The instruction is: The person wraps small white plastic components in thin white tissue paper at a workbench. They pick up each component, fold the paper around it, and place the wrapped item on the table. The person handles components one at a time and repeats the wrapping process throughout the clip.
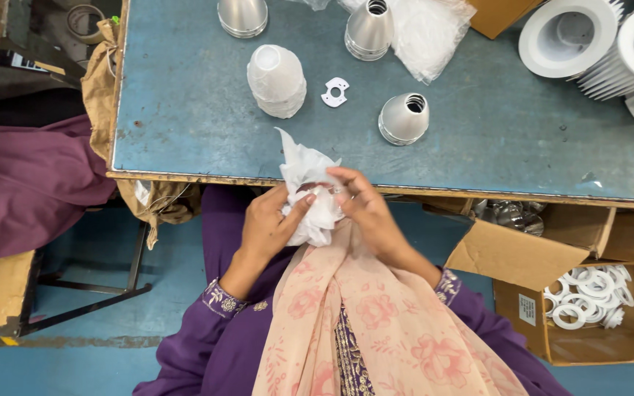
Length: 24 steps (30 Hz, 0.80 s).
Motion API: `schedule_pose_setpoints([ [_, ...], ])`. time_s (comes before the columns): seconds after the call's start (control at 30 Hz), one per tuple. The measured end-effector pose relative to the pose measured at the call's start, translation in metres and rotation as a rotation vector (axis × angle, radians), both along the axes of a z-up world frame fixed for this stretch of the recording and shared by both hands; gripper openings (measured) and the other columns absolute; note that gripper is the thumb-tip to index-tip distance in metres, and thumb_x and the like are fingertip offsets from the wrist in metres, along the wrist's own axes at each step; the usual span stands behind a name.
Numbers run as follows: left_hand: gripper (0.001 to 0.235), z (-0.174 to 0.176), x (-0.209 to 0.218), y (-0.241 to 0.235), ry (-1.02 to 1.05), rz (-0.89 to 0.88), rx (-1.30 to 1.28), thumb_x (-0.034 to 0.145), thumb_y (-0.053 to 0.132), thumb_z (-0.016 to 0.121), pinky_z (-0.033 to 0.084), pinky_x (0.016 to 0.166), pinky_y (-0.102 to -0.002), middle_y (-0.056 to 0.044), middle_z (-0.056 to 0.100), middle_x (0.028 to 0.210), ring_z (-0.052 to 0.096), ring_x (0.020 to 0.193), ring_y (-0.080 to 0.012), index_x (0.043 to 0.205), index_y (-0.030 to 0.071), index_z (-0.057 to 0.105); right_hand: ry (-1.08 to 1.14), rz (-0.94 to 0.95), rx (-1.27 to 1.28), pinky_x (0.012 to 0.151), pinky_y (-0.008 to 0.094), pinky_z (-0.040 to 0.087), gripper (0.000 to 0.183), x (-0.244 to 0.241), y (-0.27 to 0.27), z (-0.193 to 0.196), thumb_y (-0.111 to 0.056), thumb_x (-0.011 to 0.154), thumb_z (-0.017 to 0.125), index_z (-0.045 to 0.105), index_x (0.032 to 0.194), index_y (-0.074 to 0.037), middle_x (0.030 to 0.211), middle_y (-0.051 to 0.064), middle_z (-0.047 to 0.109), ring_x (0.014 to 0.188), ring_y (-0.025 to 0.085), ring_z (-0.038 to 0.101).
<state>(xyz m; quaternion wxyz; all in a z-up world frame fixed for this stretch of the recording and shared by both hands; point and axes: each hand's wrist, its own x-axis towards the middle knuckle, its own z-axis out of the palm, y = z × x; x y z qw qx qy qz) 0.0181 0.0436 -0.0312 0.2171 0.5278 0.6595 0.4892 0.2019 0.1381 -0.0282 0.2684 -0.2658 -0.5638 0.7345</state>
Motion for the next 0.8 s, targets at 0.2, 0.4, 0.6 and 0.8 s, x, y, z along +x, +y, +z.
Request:
schedule_pose_setpoints([
  [0.2,0.034,-0.020,0.001,0.001,-0.256,-0.007,-0.038,0.099,0.033,0.068,0.054,0.067,-0.029,-0.011,0.075,0.085,0.072,0.075,-0.0140,0.103,-0.001,0.073,0.221,-0.177,-0.002,0.099,0.038,0.047,0.057,0.024,0.043,0.013,-0.034,0.104,0.067,0.048,0.151,-0.009,0.132,0.007,0.057,0.123,0.022,0.055],
  [0.4,0.034,-0.038,-0.007,-0.015,-0.334,0.047,-0.139,0.097,0.031,0.069,0.054,0.066,-0.027,-0.008,0.077,0.082,0.068,0.074,-0.0096,0.101,-0.002,0.075,-0.523,-0.519,1.443,0.114,0.044,0.043,0.061,0.047,0.089,0.035,-0.024,0.099,0.085,0.052,0.149,-0.013,0.136,0.014,0.050,0.137,0.031,0.044],
  [0.6,0.035,-0.047,-0.016,-0.026,-0.414,0.110,-0.119,0.098,0.030,0.068,0.055,0.071,-0.026,-0.007,0.078,0.088,0.068,0.079,-0.0087,0.105,-0.003,0.075,-0.785,-0.238,1.531,0.106,0.050,0.036,0.086,0.041,0.120,0.044,-0.028,0.078,0.091,0.050,0.151,-0.007,0.119,0.008,0.062,0.130,0.034,0.050],
  [0.8,0.035,-0.049,-0.017,-0.024,-0.427,0.103,-0.118,0.098,0.031,0.067,0.055,0.072,-0.026,-0.007,0.078,0.089,0.069,0.080,-0.0085,0.105,-0.003,0.075,-0.955,-0.032,1.477,0.101,0.049,0.039,0.101,0.038,0.139,0.046,-0.030,0.069,0.091,0.044,0.155,-0.004,0.113,0.011,0.068,0.118,0.032,0.060],
])
